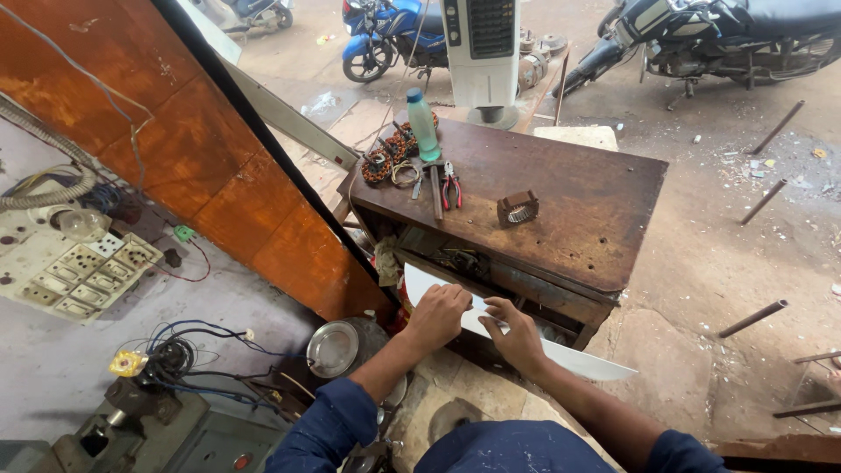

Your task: The person cuts a white plastic sheet into a long strip using scissors. They then fold the strip and cut it into smaller pieces, placing the cut pieces on the workbench.

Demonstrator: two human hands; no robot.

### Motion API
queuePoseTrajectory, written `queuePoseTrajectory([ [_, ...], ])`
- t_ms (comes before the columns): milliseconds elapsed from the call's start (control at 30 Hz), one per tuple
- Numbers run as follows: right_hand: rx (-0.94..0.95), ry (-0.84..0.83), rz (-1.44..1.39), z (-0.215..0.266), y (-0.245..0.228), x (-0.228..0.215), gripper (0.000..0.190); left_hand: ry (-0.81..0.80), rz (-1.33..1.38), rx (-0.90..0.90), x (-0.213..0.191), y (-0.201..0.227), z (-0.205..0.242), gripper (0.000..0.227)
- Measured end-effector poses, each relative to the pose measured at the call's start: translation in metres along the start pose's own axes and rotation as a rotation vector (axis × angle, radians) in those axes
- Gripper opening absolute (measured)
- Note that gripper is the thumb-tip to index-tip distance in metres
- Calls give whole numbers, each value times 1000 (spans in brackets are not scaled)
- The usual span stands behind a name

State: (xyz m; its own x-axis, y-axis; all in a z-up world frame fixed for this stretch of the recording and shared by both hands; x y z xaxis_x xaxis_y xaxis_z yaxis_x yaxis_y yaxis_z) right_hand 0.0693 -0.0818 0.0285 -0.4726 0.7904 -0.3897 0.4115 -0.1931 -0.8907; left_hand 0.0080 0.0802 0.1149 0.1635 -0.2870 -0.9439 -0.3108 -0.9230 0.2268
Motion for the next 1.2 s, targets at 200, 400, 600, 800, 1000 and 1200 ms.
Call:
queuePoseTrajectory([
  [200,-80,114,-84,-1,-17,-4,14,47,-7,6,5,6,0,5],
  [400,-102,74,-109,-5,-29,-5,15,39,-39,23,8,11,-2,7],
  [600,54,27,-89,-5,-24,-5,15,44,-58,77,-4,20,1,8],
  [800,140,55,-54,5,10,-24,15,147,-130,170,-32,9,10,18],
  [1000,205,147,106,35,68,-67,18,272,-232,204,-48,-25,28,16],
  [1200,383,249,295,70,135,-122,19,398,-189,194,-92,-40,39,7],
])
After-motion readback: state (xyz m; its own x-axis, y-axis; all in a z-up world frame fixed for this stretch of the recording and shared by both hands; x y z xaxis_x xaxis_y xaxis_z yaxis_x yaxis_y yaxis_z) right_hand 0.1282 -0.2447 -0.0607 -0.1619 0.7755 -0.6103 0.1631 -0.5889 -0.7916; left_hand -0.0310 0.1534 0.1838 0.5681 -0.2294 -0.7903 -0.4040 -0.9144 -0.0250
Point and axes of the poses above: each hand's wrist, its own z-axis away from the middle knuckle, its own x-axis out of the palm, y = z × x, the point moved 3 cm from there along -z, towards the middle knuckle, and after that the axes turned 7 degrees about -y, right-handed, at the moved point
